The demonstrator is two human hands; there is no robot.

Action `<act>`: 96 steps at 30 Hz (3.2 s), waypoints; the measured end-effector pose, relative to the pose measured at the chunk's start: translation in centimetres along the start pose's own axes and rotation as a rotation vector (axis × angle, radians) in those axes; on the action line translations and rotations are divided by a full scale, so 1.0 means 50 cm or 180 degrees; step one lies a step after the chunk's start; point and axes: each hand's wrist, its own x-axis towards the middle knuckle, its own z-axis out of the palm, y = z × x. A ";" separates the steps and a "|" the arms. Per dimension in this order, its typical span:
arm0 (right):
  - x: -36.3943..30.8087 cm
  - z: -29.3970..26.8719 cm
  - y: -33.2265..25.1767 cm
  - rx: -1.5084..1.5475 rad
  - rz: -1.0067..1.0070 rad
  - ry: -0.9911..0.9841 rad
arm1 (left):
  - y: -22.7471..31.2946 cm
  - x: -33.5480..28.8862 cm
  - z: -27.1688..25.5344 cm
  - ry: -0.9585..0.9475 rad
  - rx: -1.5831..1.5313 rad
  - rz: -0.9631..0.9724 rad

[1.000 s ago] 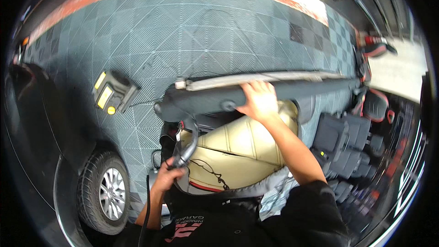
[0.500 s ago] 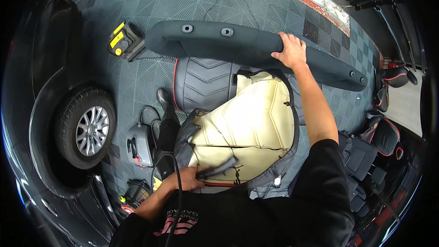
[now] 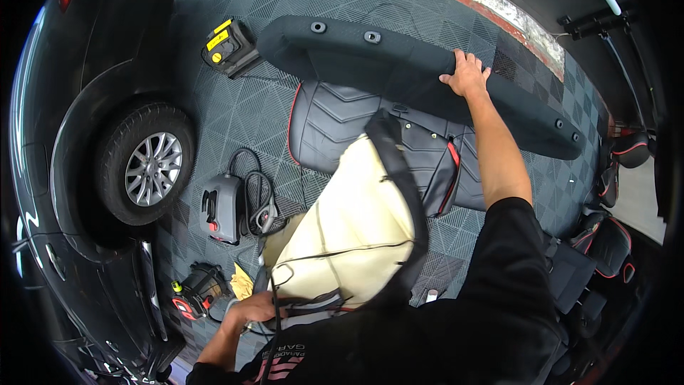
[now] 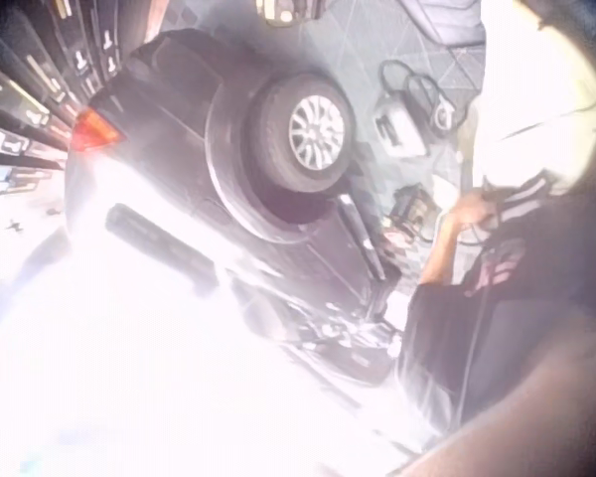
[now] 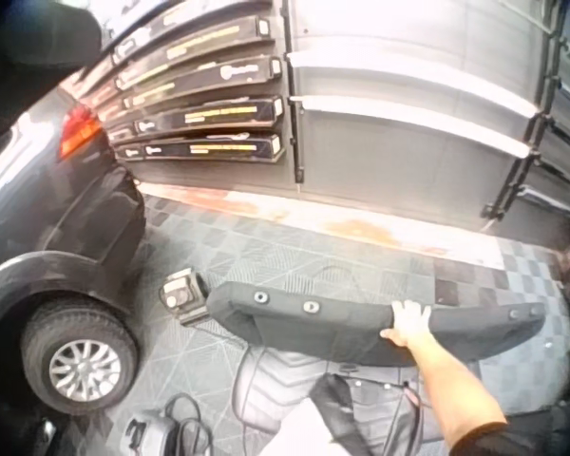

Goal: The person removes the outer fabric cover from a car seat's foam base by unfastening elastic loops and then picks up a separate black seat cover.

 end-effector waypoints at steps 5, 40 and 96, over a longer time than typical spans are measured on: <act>-0.069 0.046 -0.005 -0.0044 -0.0032 0.0243 | -0.398 -0.018 0.155 0.0360 -0.0123 -0.0150; -0.471 0.380 0.057 -0.0894 -0.0870 -0.0438 | -0.362 -0.067 0.609 0.2152 -0.4704 0.1464; -1.521 -0.518 0.448 0.2199 -0.2041 0.3700 | -0.592 -0.706 0.876 0.5947 -0.0984 0.3259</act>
